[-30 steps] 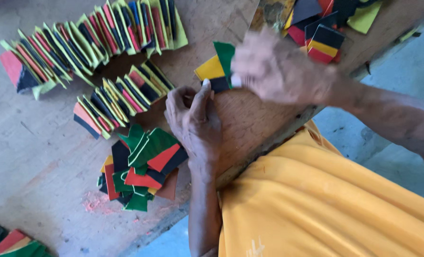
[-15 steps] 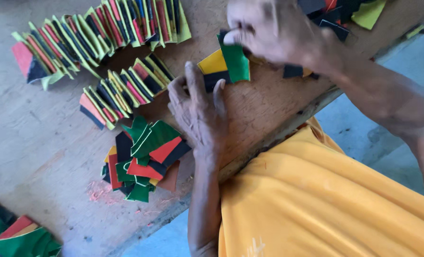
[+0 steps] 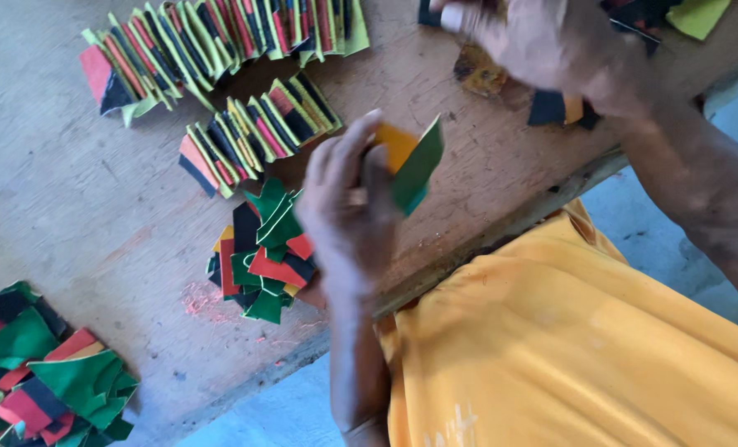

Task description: The person repeatedly picks up small colored foam pieces, aligns them, and presses them together by hand. They place each assembled unit into a growing stack on the wooden workbench.

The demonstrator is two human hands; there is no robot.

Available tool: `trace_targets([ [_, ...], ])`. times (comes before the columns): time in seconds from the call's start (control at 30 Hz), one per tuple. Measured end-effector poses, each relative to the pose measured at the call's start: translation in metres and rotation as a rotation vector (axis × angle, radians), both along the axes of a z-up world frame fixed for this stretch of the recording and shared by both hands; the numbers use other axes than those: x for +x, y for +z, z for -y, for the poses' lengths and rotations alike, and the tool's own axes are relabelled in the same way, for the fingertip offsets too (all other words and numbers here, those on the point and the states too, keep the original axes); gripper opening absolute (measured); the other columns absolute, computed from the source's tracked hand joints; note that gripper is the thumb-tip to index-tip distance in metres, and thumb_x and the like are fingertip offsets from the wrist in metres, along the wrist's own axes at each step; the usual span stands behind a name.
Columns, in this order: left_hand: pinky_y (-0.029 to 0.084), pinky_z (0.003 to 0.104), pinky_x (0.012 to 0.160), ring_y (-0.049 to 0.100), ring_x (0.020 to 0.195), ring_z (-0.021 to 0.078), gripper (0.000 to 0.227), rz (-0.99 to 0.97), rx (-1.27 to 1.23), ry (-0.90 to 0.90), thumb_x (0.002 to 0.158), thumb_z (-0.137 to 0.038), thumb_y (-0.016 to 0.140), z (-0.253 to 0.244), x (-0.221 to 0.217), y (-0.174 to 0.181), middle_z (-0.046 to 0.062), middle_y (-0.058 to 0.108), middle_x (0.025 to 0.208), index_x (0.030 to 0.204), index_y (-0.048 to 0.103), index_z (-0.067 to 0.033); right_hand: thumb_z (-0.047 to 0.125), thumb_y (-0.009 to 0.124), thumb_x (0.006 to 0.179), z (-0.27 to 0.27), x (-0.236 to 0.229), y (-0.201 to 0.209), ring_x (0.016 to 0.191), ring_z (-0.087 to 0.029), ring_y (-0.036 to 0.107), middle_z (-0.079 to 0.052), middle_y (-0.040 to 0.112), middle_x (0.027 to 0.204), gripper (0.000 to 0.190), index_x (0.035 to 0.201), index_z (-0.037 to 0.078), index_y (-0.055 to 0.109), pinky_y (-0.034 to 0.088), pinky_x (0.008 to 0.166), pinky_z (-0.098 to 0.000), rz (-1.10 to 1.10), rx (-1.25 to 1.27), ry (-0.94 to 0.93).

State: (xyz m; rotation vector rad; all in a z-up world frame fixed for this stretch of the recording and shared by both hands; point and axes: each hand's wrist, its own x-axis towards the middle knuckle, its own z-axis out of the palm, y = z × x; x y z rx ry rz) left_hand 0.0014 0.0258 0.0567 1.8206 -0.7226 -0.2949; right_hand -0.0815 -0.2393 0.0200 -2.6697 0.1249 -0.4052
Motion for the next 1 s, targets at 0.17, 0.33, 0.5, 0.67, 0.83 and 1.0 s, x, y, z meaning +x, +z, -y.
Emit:
trace_targets([
  [0.17,0.054,0.037,0.096,0.067,0.11,0.0242,0.031,0.144,0.276,0.091,0.097,0.003,0.07,-0.04,0.018,0.022,0.009,0.071,0.116,0.125,0.073,-0.0104,0.011,0.074,0.104,-0.046,0.012,0.01,0.092,-0.025,0.068,-0.01,0.067,0.104,0.014,0.116,0.009,0.068,0.055,0.081,-0.0369,0.015,0.224,0.221],
  [0.33,0.049,0.042,0.105,0.061,0.122,0.0287,0.031,0.284,0.369,0.237,0.097,0.0,0.073,-0.057,0.019,0.021,0.013,0.066,0.127,0.127,0.071,-0.009,0.002,0.07,0.077,-0.11,0.013,0.01,0.119,-0.035,0.059,-0.013,0.064,0.127,0.048,0.125,0.009,0.066,0.048,0.102,-0.0474,-0.006,0.226,0.514],
  [0.5,0.049,0.043,0.108,0.061,0.126,0.0311,0.032,0.307,0.359,0.218,0.096,-0.001,0.073,-0.049,0.02,0.022,0.014,0.064,0.133,0.127,0.069,-0.0074,0.005,0.069,0.08,-0.141,0.019,0.008,0.122,-0.038,0.058,-0.016,0.064,0.131,0.052,0.132,0.011,0.063,0.045,0.108,-0.0467,0.085,0.22,0.508],
  [0.67,0.045,0.045,0.113,0.056,0.132,0.0325,0.037,0.372,0.378,0.136,0.094,-0.004,0.077,-0.032,0.022,0.022,0.015,0.06,0.138,0.129,0.067,-0.0077,0.011,0.073,0.098,-0.082,0.026,-0.008,0.115,-0.033,0.061,-0.014,0.063,0.121,0.027,0.124,0.006,0.065,0.049,0.103,-0.0446,0.098,0.23,0.221],
  [0.83,0.035,0.05,0.123,0.04,0.146,0.0385,0.054,0.495,0.457,0.071,0.095,-0.012,0.083,-0.016,0.05,0.022,0.022,0.043,0.155,0.142,0.056,-0.0066,0.014,0.076,0.102,-0.033,0.046,-0.024,0.116,-0.033,0.058,-0.015,0.059,0.121,0.027,0.12,-0.001,0.064,0.046,0.103,-0.0473,0.108,0.066,-0.099],
  [1.0,0.031,0.053,0.127,0.029,0.153,0.0443,0.075,0.538,0.5,-0.076,0.088,-0.016,0.089,0.004,0.08,0.015,0.025,0.033,0.163,0.149,0.048,-0.004,0.015,0.082,0.099,-0.026,0.081,-0.034,0.112,-0.032,0.054,-0.017,0.057,0.113,0.037,0.121,-0.001,0.057,0.046,0.097,-0.0446,0.172,0.148,-0.044],
])
